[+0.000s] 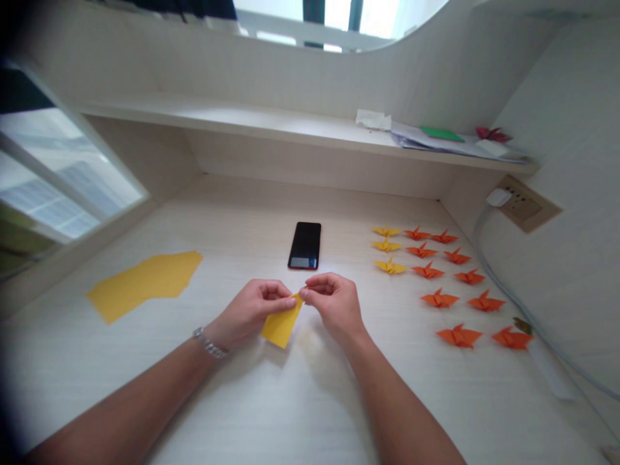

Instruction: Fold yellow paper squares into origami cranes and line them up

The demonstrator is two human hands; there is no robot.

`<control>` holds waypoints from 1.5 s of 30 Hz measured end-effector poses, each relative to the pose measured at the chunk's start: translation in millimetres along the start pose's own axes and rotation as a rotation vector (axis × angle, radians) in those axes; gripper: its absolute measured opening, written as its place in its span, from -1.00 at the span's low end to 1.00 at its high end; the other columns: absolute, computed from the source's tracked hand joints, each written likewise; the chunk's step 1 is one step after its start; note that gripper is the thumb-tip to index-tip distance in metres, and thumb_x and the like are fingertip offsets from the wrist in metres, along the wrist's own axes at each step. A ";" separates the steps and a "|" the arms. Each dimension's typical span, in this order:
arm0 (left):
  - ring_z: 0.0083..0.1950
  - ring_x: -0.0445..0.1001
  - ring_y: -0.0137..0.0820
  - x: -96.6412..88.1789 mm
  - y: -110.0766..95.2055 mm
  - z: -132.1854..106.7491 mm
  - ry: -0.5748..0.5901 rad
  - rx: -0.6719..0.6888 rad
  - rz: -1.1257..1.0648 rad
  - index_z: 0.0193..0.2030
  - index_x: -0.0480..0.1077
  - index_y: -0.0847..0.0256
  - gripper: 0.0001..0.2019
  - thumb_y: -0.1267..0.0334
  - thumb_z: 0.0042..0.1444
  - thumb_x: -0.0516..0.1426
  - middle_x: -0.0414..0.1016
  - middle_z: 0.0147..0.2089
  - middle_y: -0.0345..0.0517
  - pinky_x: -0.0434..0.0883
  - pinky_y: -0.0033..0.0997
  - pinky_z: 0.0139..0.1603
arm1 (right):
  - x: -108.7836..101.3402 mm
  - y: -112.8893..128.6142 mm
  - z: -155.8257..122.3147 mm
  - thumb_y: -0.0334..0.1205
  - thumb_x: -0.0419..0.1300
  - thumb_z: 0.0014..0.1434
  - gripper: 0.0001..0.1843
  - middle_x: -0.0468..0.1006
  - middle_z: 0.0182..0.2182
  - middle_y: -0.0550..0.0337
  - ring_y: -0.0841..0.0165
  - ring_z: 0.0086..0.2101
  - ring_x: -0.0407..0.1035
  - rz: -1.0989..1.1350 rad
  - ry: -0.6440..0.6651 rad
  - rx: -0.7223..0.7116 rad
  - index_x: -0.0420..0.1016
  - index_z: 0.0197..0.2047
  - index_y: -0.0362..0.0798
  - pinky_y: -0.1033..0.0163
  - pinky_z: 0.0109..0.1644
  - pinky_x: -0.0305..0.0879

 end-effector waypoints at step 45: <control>-0.43 0.41 -0.39 -4.5 -12.3 -3.8 -0.079 0.167 0.422 -0.39 0.53 0.30 -0.69 0.04 0.04 0.16 0.54 -0.44 -0.07 0.29 -0.49 -0.45 | 5.7 -4.0 0.6 -0.20 0.31 -0.07 -0.79 0.54 -0.51 0.19 0.38 -0.49 0.41 -0.191 0.131 -0.039 0.53 -0.33 -0.10 0.29 -0.39 0.35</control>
Point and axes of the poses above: each hand's wrist, its own z-axis towards the middle knuckle, its own x-axis out of the palm, y = z × x, the point moved 5 cm from there along z, towards the middle knuckle
